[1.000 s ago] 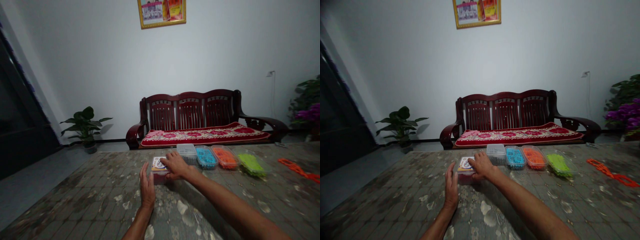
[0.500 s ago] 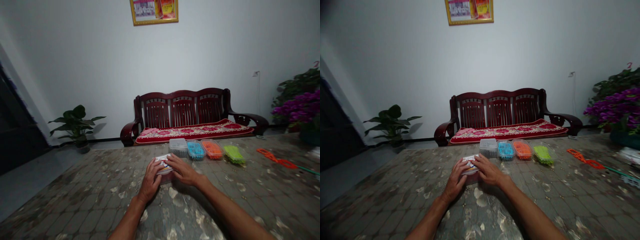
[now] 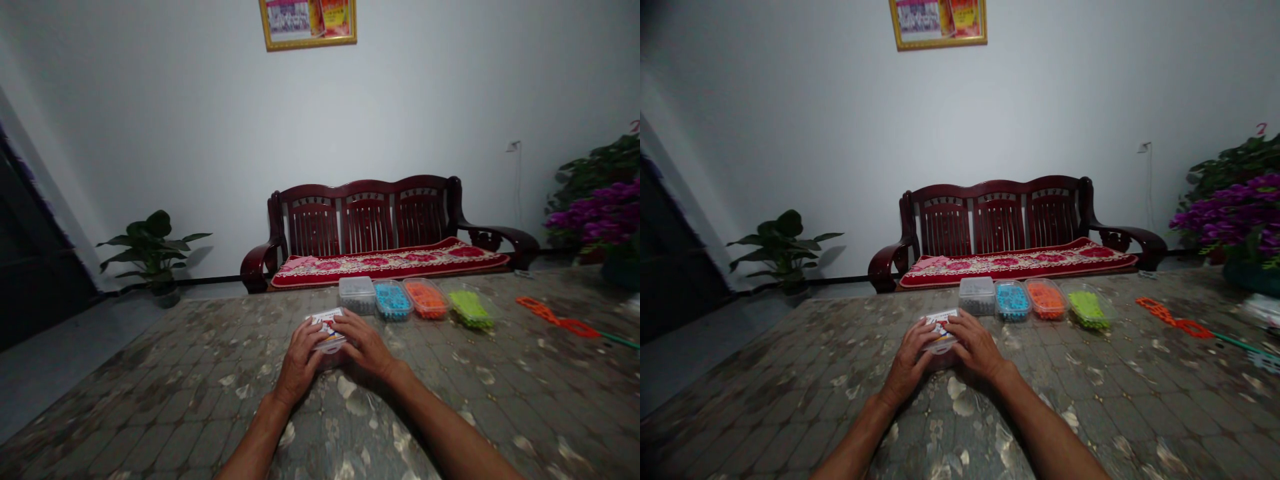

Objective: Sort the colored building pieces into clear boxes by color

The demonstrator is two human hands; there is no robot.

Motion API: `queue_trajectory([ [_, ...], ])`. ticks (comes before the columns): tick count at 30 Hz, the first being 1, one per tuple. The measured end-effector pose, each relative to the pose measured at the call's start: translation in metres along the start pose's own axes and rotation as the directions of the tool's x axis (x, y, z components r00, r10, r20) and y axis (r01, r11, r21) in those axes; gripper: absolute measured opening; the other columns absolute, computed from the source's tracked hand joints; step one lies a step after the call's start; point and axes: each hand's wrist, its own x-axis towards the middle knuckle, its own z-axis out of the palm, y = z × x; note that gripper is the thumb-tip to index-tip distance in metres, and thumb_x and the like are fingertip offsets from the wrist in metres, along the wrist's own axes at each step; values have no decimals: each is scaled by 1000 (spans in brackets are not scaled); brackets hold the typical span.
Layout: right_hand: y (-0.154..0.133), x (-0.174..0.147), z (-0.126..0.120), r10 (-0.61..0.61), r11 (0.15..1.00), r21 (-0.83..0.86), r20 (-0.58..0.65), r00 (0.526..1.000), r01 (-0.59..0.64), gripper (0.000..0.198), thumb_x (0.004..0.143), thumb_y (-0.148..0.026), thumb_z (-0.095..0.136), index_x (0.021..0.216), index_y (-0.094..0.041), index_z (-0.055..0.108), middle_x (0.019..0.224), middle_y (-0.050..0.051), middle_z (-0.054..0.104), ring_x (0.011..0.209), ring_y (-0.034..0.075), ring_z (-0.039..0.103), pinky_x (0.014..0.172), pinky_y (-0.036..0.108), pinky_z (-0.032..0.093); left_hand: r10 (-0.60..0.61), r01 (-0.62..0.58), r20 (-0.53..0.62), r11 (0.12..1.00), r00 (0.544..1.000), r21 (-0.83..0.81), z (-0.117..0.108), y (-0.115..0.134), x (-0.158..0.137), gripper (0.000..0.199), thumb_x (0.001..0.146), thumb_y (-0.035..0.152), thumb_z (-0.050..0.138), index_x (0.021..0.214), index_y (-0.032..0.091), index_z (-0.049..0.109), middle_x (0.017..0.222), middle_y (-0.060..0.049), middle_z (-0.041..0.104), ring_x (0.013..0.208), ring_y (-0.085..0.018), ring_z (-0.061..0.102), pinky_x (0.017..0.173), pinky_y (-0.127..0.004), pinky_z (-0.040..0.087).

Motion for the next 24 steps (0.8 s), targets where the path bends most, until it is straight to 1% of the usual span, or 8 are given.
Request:
queue_trajectory([
  [7, 5, -2, 7, -92, 994, -70, -89, 992, 86, 43, 97, -28, 52, 140, -24, 57, 143, 9, 59, 142, 28, 44, 117, 53, 39, 16, -20, -108, 999, 994, -34, 10, -2, -1, 21, 95, 28, 59, 115, 27, 66, 129, -6, 65, 138, -28, 46, 115, -52, 40],
  [10, 2, 0, 5, -124, 990, -74, -97, 988, 117, 42, 99, -28, 50, 141, -25, 57, 142, 7, 61, 139, 27, 47, 115, 52, 41, -87, 73, -201, 995, 976, -74, 18, -2, -1, 27, 93, 31, 60, 120, 25, 64, 134, -9, 61, 136, -29, 49, 114, -53, 40],
  [13, -8, 6, -1, -111, 993, -61, -112, 988, 104, 38, 100, -29, 49, 136, -26, 61, 135, 7, 66, 131, 26, 55, 113, 49, 44, -240, 189, -302, 964, 923, -188, 25, -2, -1, 43, 90, 37, 62, 130, 21, 57, 141, -13, 54, 135, -31, 50, 115, -53, 39],
  [15, -16, 12, -6, -70, 997, -46, -127, 989, 64, 34, 101, -31, 49, 131, -26, 65, 127, 8, 70, 122, 24, 60, 108, 45, 48, -336, 242, -319, 922, 886, -301, 28, -2, 1, 51, 88, 39, 63, 134, 21, 52, 143, -14, 52, 137, -30, 48, 117, -52, 36],
  [18, -22, 27, -11, 22, 1000, -10, -145, 989, -24, 30, 100, -33, 49, 122, -25, 69, 116, 8, 73, 111, 22, 65, 98, 38, 52, -487, 326, -267, 817, 832, -476, 30, -2, 6, 57, 86, 38, 64, 139, 21, 47, 146, -13, 51, 139, -29, 46, 120, -49, 32],
  [21, -15, 48, -14, 150, 988, 55, -216, 965, -141, 29, 98, -34, 52, 120, -25, 69, 114, 7, 73, 108, 22, 65, 97, 37, 50, -617, 409, -125, 646, 777, -645, 28, 0, 12, 69, 81, 35, 68, 143, 21, 42, 151, -14, 48, 142, -29, 45, 120, -45, 33],
  [22, -11, 55, -14, 226, 974, 86, -256, 940, -211, 31, 97, -35, 52, 123, -25, 67, 116, 8, 72, 109, 22, 65, 99, 37, 48, -640, 425, -65, 579, 765, -696, 27, 2, 13, 73, 79, 34, 70, 145, 22, 40, 152, -13, 47, 142, -29, 45, 119, -44, 34],
  [24, 0, 64, -11, 434, 900, 180, -298, 850, -397, 38, 94, -38, 54, 128, -25, 62, 118, 8, 71, 109, 23, 64, 98, 38, 47, -660, 449, 61, 437, 749, -779, 23, 4, 14, 82, 77, 31, 74, 149, 25, 36, 153, -12, 48, 140, -28, 49, 116, -42, 40],
])
